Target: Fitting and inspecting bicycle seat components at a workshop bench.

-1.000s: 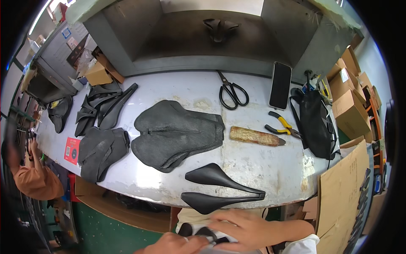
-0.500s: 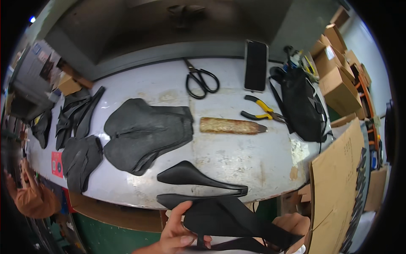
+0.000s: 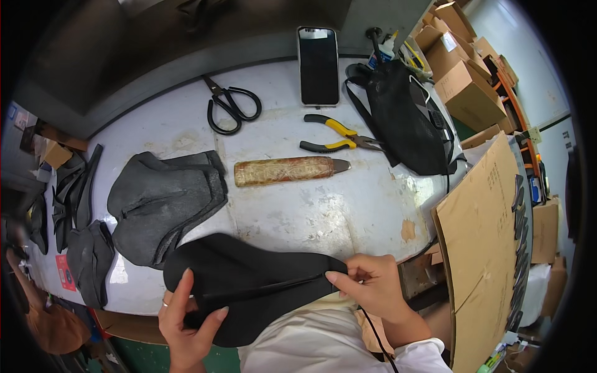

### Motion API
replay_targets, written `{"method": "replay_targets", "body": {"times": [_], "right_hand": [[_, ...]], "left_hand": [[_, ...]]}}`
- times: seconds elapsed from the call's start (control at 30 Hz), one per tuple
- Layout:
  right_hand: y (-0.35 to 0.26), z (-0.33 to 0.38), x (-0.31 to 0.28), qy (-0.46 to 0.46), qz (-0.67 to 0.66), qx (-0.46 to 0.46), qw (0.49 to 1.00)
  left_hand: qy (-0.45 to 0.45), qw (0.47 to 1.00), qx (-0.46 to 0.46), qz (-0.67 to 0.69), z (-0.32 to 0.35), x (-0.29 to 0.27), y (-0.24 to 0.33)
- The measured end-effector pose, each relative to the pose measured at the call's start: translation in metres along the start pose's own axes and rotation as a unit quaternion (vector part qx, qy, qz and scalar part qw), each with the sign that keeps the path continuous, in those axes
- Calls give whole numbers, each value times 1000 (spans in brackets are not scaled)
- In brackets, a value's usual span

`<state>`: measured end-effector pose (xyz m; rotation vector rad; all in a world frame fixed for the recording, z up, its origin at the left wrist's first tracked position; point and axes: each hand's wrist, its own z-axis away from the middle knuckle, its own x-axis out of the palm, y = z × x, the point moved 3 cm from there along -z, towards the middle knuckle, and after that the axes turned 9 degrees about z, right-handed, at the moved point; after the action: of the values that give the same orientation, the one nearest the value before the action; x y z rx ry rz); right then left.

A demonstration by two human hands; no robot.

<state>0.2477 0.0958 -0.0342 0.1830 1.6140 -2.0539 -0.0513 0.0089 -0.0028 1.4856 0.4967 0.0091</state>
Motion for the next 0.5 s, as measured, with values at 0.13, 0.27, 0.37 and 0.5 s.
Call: {"method": "replay_targets", "body": {"times": [0.13, 0.27, 0.37, 0.5], "right_hand": [[4, -3, 5, -1, -38, 40, 998], [7, -4, 8, -10, -23, 38, 999], [2, -5, 10, -15, -10, 50, 999], [-15, -7, 11, -6, 55, 32, 998]], "left_hand": [[20, 1000, 21, -4, -6, -2, -5], [-16, 1000, 20, 11, -9, -6, -6], [-8, 999, 5, 35, -7, -5, -8], [-54, 998, 40, 7, -10, -9, -2]]}}
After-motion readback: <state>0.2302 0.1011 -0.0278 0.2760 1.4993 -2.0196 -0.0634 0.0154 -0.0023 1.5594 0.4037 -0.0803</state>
